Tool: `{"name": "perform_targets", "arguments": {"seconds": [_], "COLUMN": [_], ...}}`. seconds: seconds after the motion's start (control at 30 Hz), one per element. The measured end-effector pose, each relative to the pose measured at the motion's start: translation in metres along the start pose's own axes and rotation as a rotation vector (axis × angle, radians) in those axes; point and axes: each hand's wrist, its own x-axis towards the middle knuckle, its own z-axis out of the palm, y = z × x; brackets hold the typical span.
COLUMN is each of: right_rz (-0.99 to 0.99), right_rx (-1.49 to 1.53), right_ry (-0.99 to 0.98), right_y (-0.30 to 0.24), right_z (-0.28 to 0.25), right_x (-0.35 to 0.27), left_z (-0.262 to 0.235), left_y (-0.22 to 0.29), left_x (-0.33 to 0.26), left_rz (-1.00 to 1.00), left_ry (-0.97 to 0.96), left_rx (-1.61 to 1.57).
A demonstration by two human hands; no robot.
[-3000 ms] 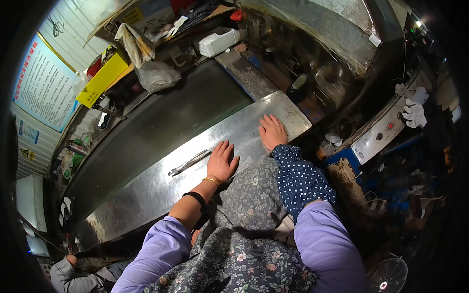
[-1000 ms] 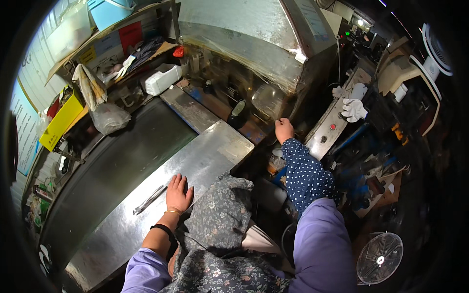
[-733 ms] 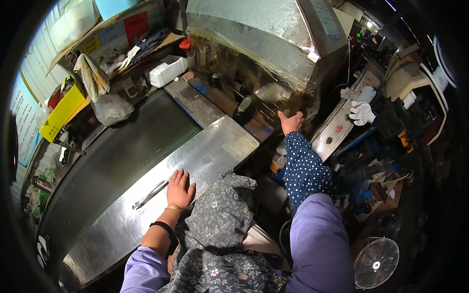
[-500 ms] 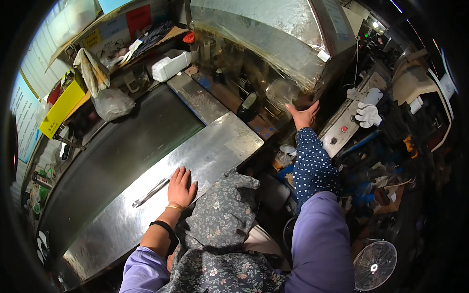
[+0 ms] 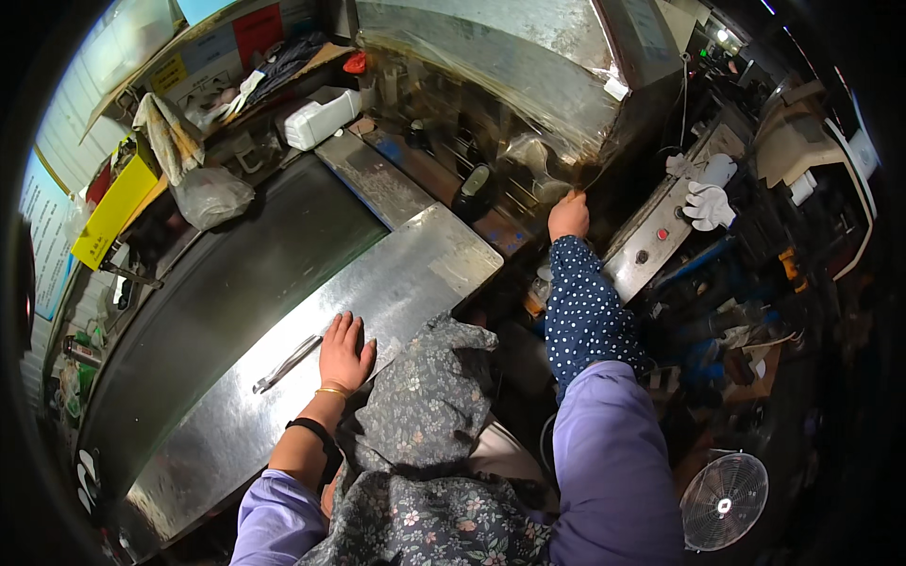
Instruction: Assembling and inspecting shoe components on a conveyor belt in a manufacturing facility.
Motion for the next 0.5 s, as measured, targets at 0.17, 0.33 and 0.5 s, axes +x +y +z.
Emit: {"name": "perform_targets", "arguments": {"seconds": [0.17,0.33,0.5], "right_rz": [-0.03,0.076,0.47], "right_rx": [-0.153,-0.248,0.226], "right_ry": [-0.108,-0.336,-0.946], "right_y": [-0.007,0.075,0.074], "right_z": [-0.019,-0.008,0.012], "right_x": [-0.032,-0.014,-0.036], "left_z": [-0.004,0.003,-0.003], "left_y": [-0.007,0.003,-0.003], "left_x": [-0.005,0.002,-0.002], "left_rz": [-0.031,0.001,-0.023], "left_ry": [-0.004,0.005,0.005], "left_rx": [0.012,-0.016,0.002]}}
